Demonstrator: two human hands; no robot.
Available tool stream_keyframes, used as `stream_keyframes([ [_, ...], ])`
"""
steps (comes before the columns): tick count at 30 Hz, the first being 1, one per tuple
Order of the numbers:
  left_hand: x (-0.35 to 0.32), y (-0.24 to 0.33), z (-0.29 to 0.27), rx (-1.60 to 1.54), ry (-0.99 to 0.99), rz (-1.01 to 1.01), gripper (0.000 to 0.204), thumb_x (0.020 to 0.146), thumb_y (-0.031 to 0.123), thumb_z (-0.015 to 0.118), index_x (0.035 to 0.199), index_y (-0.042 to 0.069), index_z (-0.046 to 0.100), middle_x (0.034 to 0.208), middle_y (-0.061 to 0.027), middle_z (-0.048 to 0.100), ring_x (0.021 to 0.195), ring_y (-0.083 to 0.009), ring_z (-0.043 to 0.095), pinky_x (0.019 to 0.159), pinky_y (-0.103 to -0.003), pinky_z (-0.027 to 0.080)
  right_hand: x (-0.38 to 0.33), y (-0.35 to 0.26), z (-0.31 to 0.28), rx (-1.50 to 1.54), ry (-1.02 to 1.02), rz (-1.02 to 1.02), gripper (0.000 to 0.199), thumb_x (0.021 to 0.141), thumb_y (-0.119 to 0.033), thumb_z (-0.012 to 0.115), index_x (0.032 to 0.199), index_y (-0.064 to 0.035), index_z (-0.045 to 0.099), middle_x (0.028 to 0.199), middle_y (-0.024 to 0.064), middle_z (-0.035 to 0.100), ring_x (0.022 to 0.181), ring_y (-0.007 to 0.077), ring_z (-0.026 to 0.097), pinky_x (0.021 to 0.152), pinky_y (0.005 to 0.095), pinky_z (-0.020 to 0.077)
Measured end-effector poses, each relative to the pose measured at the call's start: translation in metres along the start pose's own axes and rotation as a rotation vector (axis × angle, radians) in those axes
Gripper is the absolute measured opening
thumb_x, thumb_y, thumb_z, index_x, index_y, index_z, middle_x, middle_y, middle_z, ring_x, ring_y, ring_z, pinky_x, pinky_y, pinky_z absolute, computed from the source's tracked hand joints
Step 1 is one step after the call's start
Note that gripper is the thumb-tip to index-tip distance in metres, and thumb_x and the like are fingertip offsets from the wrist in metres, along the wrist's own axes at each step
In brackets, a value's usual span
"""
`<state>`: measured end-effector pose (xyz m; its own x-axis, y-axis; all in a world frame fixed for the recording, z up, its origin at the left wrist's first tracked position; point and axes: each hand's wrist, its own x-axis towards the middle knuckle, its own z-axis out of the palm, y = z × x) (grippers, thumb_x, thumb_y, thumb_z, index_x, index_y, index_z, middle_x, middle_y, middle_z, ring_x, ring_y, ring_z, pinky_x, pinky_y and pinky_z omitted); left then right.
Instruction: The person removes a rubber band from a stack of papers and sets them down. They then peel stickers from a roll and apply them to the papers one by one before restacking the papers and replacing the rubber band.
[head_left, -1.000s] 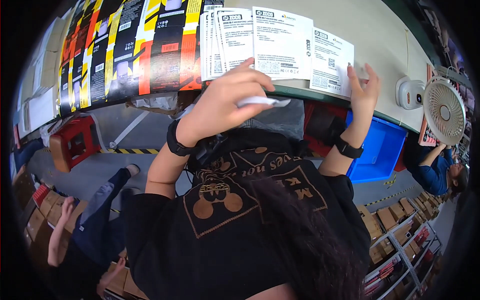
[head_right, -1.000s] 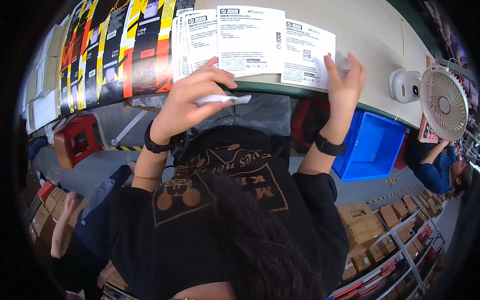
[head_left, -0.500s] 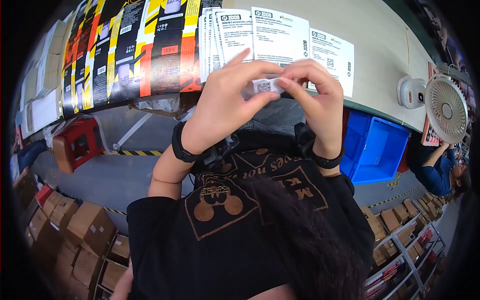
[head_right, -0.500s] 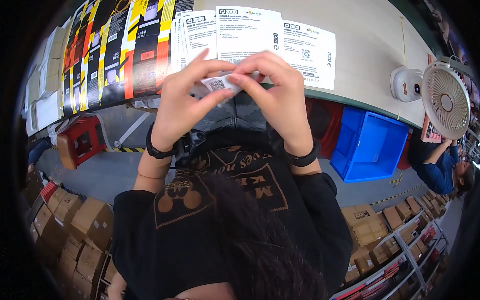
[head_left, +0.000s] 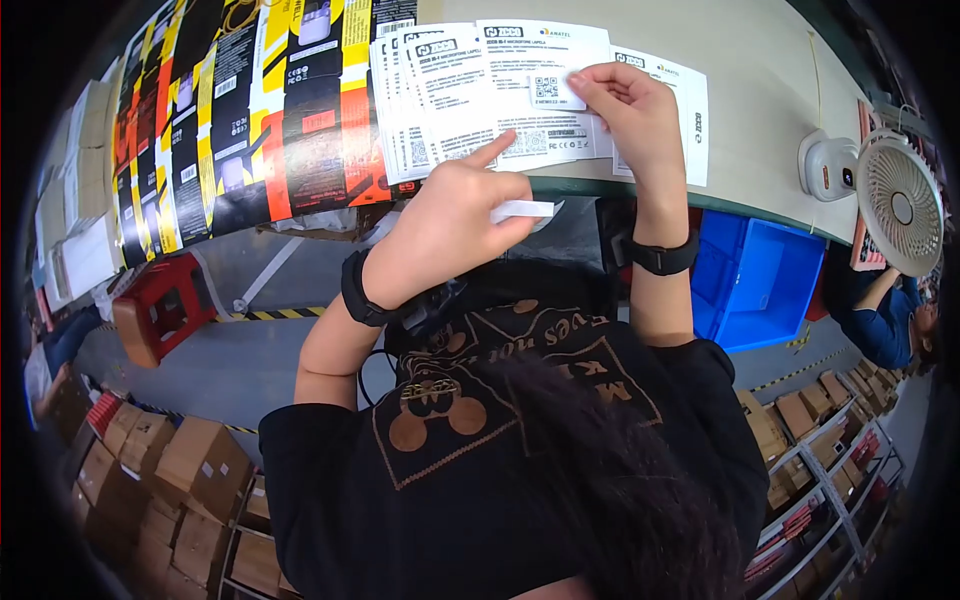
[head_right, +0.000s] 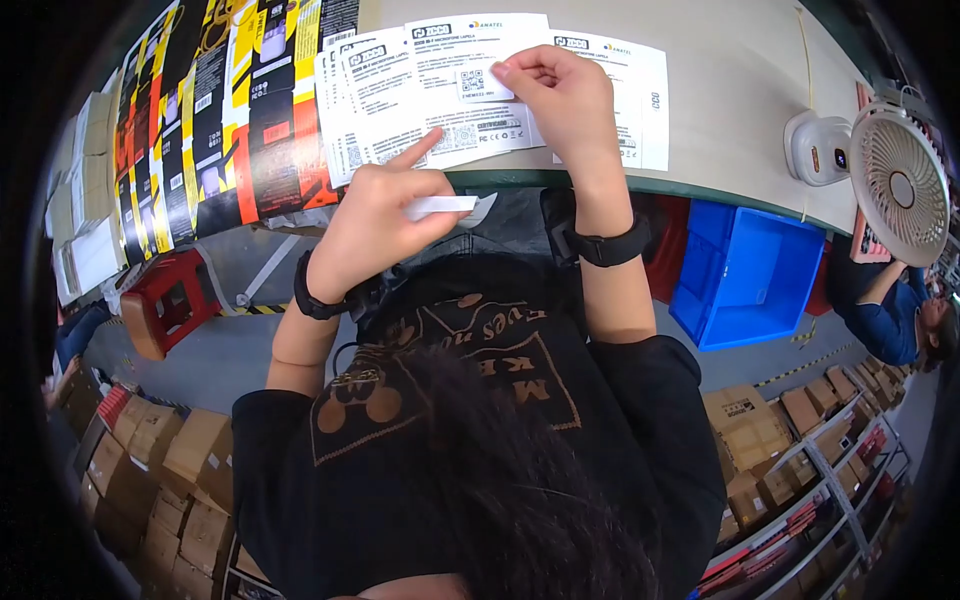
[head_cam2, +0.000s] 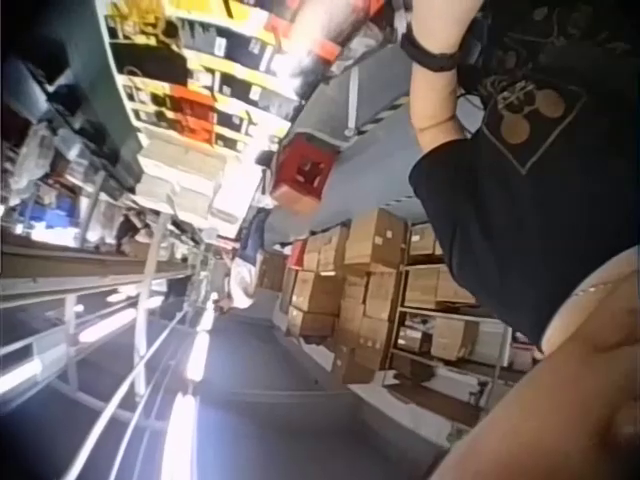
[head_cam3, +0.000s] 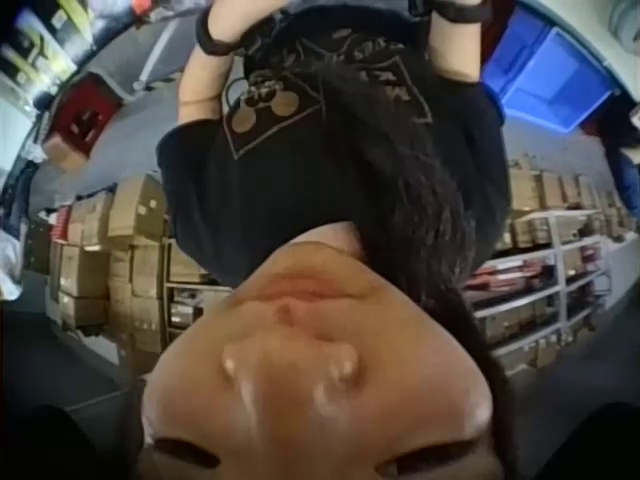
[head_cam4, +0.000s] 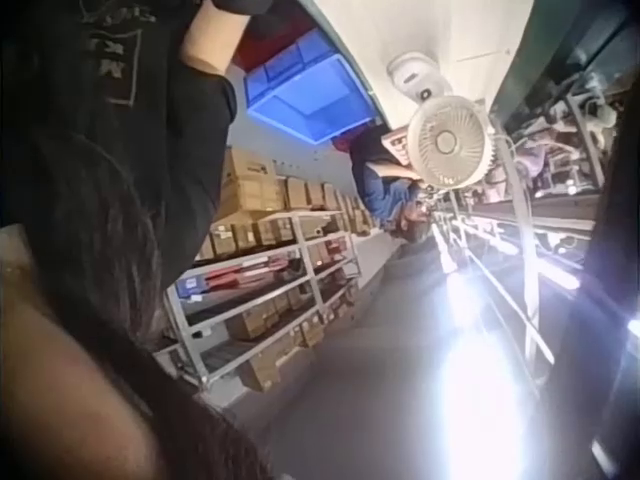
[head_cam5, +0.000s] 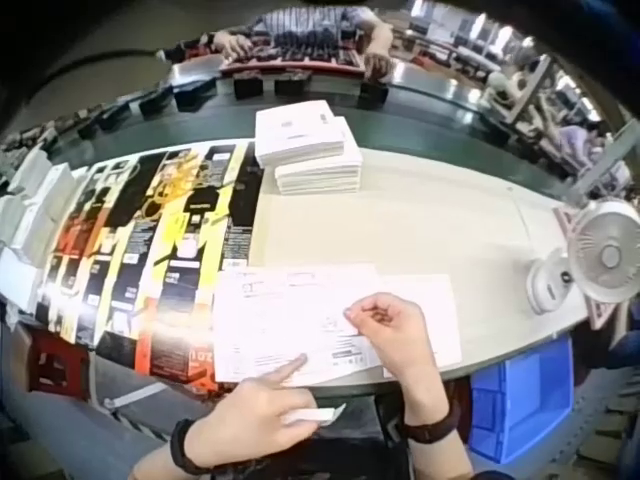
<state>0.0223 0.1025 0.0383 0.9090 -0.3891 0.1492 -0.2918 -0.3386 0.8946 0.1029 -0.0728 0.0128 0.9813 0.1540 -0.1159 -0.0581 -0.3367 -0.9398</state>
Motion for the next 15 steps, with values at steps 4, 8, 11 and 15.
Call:
stream_keyframes([
  [4, -0.0019, 0.0003, -0.0025, 0.096, -0.127, -0.146, 0.006, 0.069, 0.007, 0.065, 0.07, 0.002, 0.062, 0.056, -0.0151, 0.053, 0.109, -0.0343, 0.049, 0.081, -0.034, 0.046, 0.001, 0.0005, -0.0008, -0.002, 0.0, -0.013, 0.016, 0.078, -0.016, 0.066, 0.085, -0.0017, 0.065, 0.066, -0.0022, 0.059, 0.056, 0.0014, 0.046, 0.049, 0.0142, 0.0332],
  [8, -0.0045, -0.0054, 0.0009, 0.117, -0.137, -0.098, 0.006, 0.069, 0.007, 0.066, 0.071, 0.002, 0.062, 0.058, -0.014, 0.055, 0.109, -0.035, 0.049, 0.078, -0.037, 0.046, 0.0017, 0.0022, -0.0009, -0.051, 0.005, -0.025, 0.017, 0.078, -0.017, 0.066, 0.086, -0.0017, 0.065, 0.067, -0.0016, 0.059, 0.056, 0.0018, 0.046, 0.049, 0.0144, 0.0336],
  [11, -0.0044, -0.0052, 0.0051, 0.095, -0.02, 0.029, 0.009, 0.069, 0.005, 0.06, 0.065, -0.001, 0.056, 0.047, -0.0148, 0.047, 0.059, -0.0363, 0.055, 0.102, -0.039, 0.033, 0.0012, 0.0016, -0.0005, -0.089, 0.011, -0.042, 0.017, 0.078, -0.016, 0.066, 0.086, -0.0016, 0.065, 0.066, -0.0019, 0.059, 0.056, 0.0018, 0.046, 0.049, 0.0144, 0.0336],
  [15, -0.0032, -0.0038, 0.0035, 0.105, -0.073, 0.008, 0.009, 0.068, 0.005, 0.06, 0.064, -0.001, 0.055, 0.046, -0.0144, 0.047, 0.057, -0.0355, 0.055, 0.103, -0.038, 0.031, 0.002, 0.0028, 0.0, -0.114, 0.019, -0.06, 0.017, 0.077, -0.017, 0.067, 0.083, -0.0009, 0.065, 0.067, -0.0006, 0.059, 0.056, 0.003, 0.047, 0.049, 0.0154, 0.035],
])
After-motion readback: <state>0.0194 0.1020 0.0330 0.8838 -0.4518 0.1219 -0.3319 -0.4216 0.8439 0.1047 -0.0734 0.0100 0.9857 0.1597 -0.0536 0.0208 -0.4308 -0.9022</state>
